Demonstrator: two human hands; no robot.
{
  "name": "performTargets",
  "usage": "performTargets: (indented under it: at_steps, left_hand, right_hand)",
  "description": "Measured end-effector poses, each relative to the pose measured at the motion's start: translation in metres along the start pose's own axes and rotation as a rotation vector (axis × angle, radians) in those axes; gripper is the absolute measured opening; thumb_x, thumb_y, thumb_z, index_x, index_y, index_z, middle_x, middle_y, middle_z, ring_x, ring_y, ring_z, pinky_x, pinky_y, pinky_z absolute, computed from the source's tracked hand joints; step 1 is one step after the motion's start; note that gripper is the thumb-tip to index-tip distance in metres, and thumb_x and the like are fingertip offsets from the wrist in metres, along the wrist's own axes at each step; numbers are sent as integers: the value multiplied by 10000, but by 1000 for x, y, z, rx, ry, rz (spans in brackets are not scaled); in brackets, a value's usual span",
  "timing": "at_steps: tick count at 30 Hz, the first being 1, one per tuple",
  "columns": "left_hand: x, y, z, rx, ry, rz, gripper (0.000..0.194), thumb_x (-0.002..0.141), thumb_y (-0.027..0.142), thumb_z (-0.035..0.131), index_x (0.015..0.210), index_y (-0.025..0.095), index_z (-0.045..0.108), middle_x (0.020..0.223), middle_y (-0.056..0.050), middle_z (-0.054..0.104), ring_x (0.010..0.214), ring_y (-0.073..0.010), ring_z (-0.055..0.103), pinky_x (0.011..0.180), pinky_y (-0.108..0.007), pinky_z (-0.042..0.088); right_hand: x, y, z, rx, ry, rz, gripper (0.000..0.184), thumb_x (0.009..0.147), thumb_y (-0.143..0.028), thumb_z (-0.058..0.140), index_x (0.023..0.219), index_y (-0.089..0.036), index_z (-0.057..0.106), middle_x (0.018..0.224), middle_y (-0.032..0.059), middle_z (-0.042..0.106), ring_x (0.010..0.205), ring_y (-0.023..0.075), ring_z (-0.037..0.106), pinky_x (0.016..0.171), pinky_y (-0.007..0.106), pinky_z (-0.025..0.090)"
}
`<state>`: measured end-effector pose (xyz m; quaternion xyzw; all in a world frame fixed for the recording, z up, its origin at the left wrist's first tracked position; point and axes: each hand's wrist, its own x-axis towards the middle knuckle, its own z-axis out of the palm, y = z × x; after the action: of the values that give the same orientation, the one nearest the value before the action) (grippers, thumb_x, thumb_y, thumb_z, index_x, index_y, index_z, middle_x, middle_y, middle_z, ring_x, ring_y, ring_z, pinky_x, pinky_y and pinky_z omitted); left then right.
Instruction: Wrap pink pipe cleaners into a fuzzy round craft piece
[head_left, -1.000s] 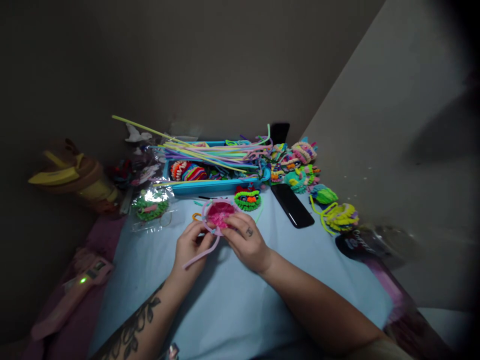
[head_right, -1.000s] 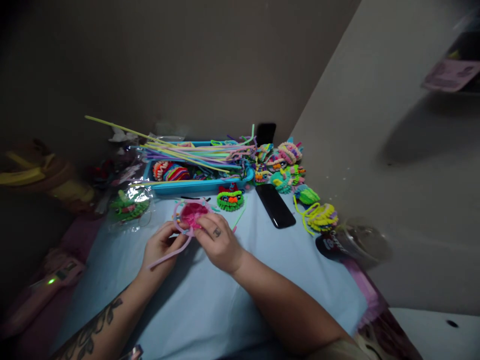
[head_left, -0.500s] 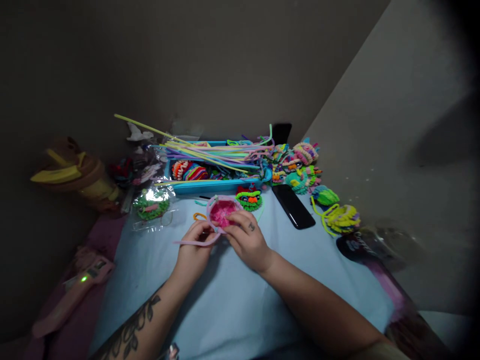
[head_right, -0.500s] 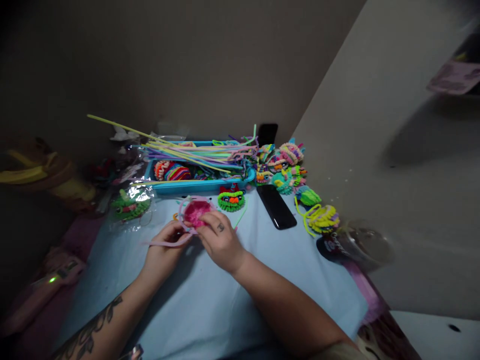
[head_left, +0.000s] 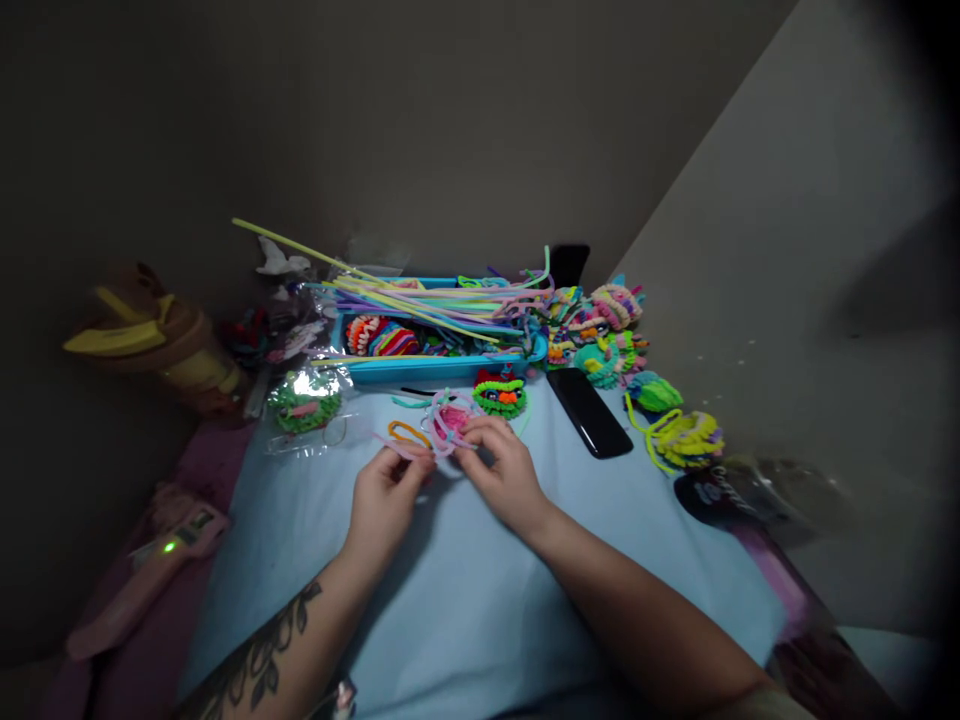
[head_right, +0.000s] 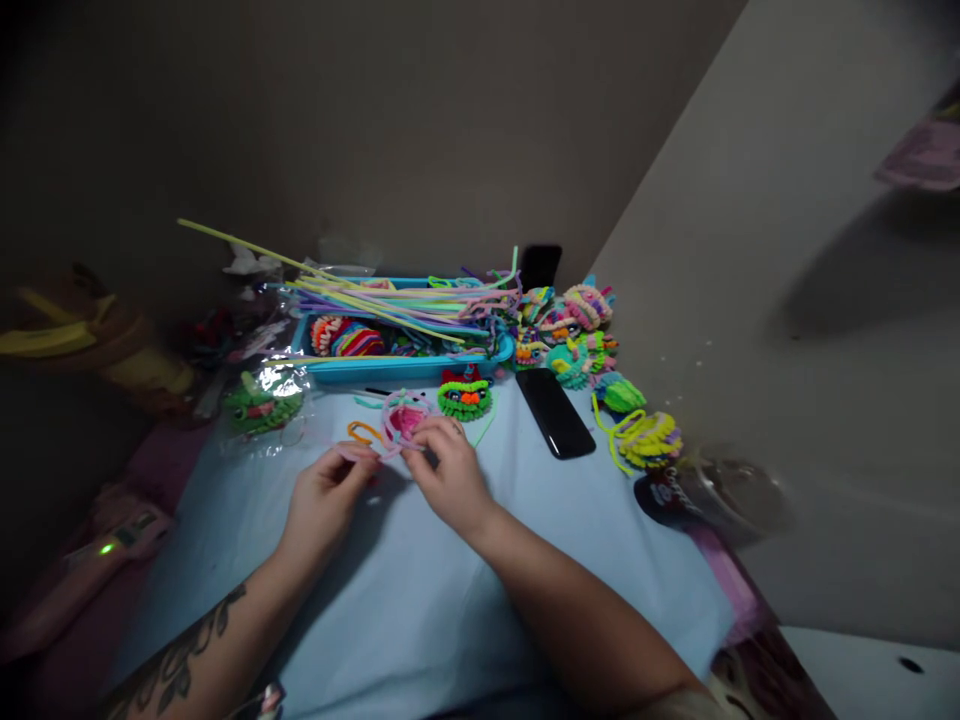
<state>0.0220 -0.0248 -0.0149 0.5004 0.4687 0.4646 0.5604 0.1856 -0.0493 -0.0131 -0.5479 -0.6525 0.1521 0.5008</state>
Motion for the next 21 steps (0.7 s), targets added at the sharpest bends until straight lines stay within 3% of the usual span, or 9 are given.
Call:
performTargets:
  at_steps: [5,11,15,21]
  left_hand:
    - [10,-3,-2,-203,61,-177,375,623,468,790,725,136,651,682,8,596,626,-99,519,581,-190,441]
    - [7,7,1,-519,-154,-399,361,644,402,811,850,159,642,876,-29,657,792,-138,602,781,-299,524]
    - [4,14,2,-519,-214,-354,337,704,401,771,915,169,645,943,-44,665,829,-147,611,834,-339,522]
    - [2,11,5,-367,-145,-208,362,724,433,740,949,162,659,1008,-72,650,872,-162,595,820,-290,493]
  right_hand:
    - [4,0,-1,192,-68,182,98,791,-240,650,716,-197,605,870,43,603,879,179,581,823,321,451]
    - [6,0,-2,447,-191,338,175,762,-341,680,698,-194,611,853,35,592,864,179,562,801,310,433]
    - [4,-2,-2,598,-257,465,237,738,-411,711,775,-193,627,848,26,598,812,167,547,746,293,432]
    - [1,-6,2,606,-245,510,251,724,-404,729,733,-170,638,765,10,609,760,148,537,706,271,420]
